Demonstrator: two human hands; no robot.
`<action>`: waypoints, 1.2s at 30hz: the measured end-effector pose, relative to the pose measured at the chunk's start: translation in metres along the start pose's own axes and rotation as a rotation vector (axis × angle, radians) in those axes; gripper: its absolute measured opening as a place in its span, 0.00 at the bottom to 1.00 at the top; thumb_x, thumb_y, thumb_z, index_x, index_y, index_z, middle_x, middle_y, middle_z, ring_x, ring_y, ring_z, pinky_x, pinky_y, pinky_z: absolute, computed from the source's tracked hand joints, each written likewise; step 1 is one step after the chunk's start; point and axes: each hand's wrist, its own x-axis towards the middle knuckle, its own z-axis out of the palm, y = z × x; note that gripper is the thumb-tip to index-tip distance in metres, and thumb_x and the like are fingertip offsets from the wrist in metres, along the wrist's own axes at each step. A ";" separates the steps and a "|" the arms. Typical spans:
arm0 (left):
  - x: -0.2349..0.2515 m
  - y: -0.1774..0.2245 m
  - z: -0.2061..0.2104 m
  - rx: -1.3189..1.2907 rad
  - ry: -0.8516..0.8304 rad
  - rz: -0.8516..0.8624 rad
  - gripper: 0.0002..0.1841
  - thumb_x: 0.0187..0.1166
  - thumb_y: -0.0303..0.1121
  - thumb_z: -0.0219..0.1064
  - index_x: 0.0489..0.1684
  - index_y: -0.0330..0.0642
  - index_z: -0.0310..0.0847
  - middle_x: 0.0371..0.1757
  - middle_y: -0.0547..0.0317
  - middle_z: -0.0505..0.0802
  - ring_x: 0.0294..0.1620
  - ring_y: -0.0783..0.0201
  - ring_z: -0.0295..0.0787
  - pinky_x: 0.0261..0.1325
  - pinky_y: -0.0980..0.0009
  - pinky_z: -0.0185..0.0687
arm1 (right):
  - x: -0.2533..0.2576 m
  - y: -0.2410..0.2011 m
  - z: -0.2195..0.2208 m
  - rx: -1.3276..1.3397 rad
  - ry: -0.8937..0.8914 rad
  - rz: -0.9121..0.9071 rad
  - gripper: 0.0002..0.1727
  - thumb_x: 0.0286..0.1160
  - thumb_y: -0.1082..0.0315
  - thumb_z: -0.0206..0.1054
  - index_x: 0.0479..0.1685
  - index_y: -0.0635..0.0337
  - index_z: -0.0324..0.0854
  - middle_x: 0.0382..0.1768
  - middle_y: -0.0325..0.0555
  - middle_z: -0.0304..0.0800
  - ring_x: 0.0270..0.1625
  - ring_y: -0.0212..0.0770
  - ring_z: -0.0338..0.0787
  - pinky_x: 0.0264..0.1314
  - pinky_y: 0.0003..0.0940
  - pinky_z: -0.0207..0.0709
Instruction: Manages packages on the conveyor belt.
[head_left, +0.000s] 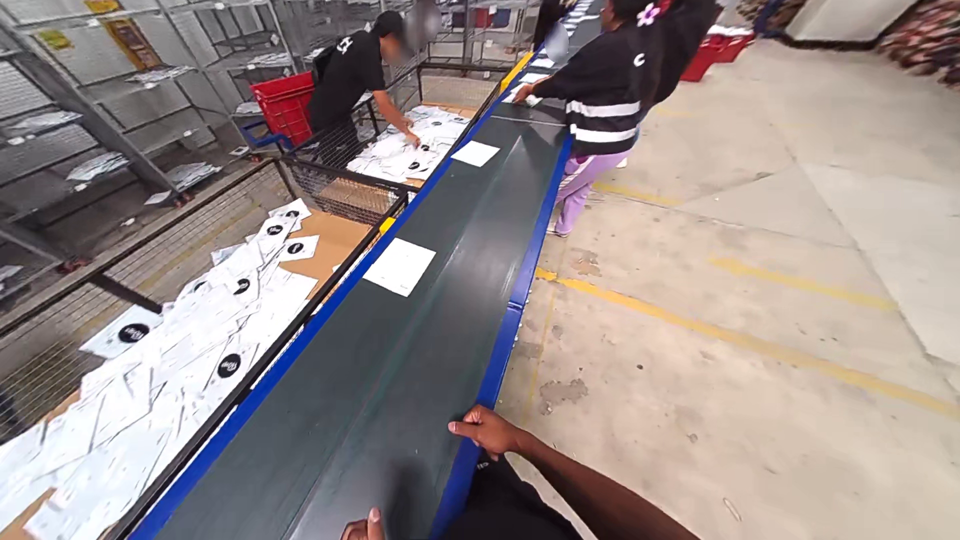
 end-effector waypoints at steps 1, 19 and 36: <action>0.000 -0.001 0.000 0.018 -0.001 0.007 0.18 0.80 0.30 0.68 0.15 0.33 0.79 0.25 0.55 0.88 0.29 0.67 0.88 0.38 0.70 0.89 | 0.000 -0.001 -0.001 0.000 0.006 0.003 0.35 0.83 0.36 0.60 0.11 0.53 0.71 0.08 0.38 0.70 0.08 0.36 0.70 0.11 0.34 0.66; 0.114 0.033 0.100 0.644 -1.187 -0.172 0.35 0.82 0.62 0.57 0.85 0.53 0.71 0.81 0.54 0.80 0.83 0.49 0.72 0.81 0.42 0.69 | 0.005 0.001 0.001 0.046 0.023 0.042 0.34 0.83 0.39 0.62 0.09 0.53 0.72 0.07 0.39 0.70 0.07 0.36 0.71 0.10 0.34 0.67; 0.113 -0.129 -0.013 0.982 -0.468 -0.054 0.48 0.80 0.73 0.43 0.91 0.44 0.61 0.90 0.37 0.64 0.91 0.30 0.53 0.86 0.25 0.41 | 0.010 -0.007 0.000 -0.008 0.059 0.081 0.37 0.85 0.37 0.57 0.09 0.53 0.71 0.09 0.38 0.72 0.12 0.35 0.73 0.17 0.35 0.67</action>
